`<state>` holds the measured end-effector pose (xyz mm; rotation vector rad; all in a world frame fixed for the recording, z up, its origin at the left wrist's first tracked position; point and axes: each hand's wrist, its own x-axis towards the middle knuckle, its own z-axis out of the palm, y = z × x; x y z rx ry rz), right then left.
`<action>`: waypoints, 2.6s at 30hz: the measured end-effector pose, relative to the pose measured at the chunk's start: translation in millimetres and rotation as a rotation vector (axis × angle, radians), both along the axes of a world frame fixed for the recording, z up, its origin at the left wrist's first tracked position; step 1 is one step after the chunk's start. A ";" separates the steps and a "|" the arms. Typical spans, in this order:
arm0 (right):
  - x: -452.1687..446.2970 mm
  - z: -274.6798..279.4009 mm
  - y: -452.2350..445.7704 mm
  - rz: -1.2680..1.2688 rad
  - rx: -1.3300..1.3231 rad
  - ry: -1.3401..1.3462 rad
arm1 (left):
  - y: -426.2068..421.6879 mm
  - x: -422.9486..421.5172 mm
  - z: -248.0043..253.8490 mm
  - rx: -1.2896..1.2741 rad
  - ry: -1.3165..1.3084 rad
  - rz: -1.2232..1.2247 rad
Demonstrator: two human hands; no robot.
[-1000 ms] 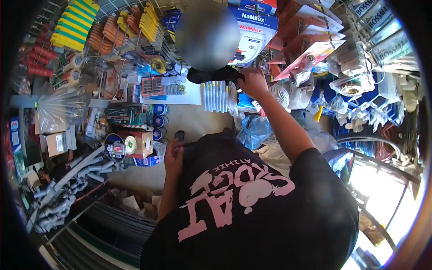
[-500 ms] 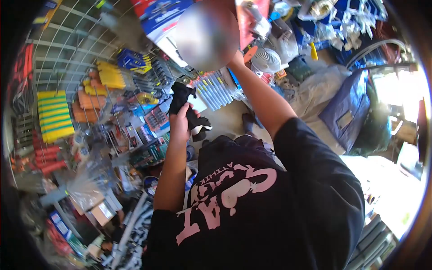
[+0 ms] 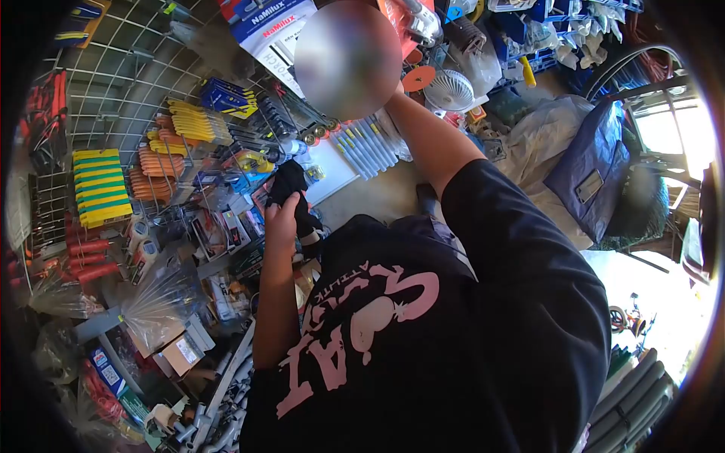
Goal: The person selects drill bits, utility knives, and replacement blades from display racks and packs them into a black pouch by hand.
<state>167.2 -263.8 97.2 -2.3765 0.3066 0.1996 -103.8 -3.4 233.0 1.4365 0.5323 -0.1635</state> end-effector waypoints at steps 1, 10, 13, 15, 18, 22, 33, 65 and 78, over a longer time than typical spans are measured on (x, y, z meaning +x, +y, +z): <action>5.6 -7.3 -1.4 0.041 -0.023 0.009 | -0.3 0.9 0.6 -0.005 -0.020 0.000; 2.9 -22.5 -5.1 0.035 -0.090 0.134 | 7.1 37.1 32.2 0.169 -0.230 -0.083; -13.7 -8.3 -6.1 -0.042 0.039 0.055 | 3.3 61.0 53.8 0.371 -0.236 -0.106; -29.8 0.1 -9.6 -0.093 0.118 0.014 | -1.5 79.7 62.4 0.513 -0.213 -0.106; -56.7 -24.6 -19.2 -0.146 0.101 -0.186 | -2.4 120.1 49.6 -0.148 -0.172 0.000; -107.6 -32.2 -41.6 -0.176 0.132 -0.304 | 17.3 168.9 -9.3 -0.529 -0.087 0.063; -293.1 -139.2 -142.5 0.135 0.028 -0.085 | 15.1 74.5 -72.4 -0.001 0.014 -0.118; -205.2 -103.9 27.7 1.059 -0.005 0.557 | 249.8 -420.6 -229.3 0.993 0.449 1.064; -429.0 -77.8 -62.8 0.331 0.117 0.768 | 370.2 -414.4 -241.0 0.879 0.603 0.660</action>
